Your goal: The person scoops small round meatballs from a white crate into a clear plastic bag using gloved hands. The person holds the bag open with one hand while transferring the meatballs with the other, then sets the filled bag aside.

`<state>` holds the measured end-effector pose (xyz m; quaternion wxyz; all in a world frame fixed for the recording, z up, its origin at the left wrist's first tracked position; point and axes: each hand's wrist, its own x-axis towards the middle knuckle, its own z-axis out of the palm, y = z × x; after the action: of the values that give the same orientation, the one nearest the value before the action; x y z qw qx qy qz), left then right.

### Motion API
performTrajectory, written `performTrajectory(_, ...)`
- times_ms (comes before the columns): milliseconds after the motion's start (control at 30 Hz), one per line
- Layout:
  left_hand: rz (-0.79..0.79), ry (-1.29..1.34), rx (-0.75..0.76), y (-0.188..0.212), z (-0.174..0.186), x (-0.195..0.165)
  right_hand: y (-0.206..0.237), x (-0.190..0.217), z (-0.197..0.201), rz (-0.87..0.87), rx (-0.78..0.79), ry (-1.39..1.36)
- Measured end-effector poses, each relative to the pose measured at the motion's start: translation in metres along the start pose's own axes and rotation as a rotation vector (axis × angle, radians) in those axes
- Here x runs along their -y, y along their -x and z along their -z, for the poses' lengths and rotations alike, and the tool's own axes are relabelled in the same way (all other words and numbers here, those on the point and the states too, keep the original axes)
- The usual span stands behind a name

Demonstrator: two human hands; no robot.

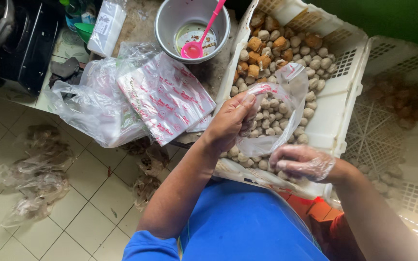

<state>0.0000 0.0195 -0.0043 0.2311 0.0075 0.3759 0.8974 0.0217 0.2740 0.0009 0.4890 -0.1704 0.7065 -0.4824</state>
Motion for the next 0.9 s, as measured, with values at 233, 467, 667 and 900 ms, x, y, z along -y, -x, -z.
performTrajectory(233, 0.018, 0.054, 0.055, -0.004, 0.0, 0.003, 0.017, 0.042, -0.004, 0.432, -0.535, 0.275)
performTrajectory(467, 0.021, 0.086, 0.054, -0.003, 0.004, 0.005, 0.002, -0.003, -0.022, -0.369, -0.331, 0.389)
performTrajectory(667, 0.012, 0.07, 0.034, 0.0, 0.0, 0.003, -0.027, -0.063, -0.023, -0.037, -0.219, 1.103)
performTrajectory(900, -0.017, 0.054, 0.056, 0.0, 0.0, 0.001, 0.008, -0.012, -0.002, -0.203, -0.093, 0.594)
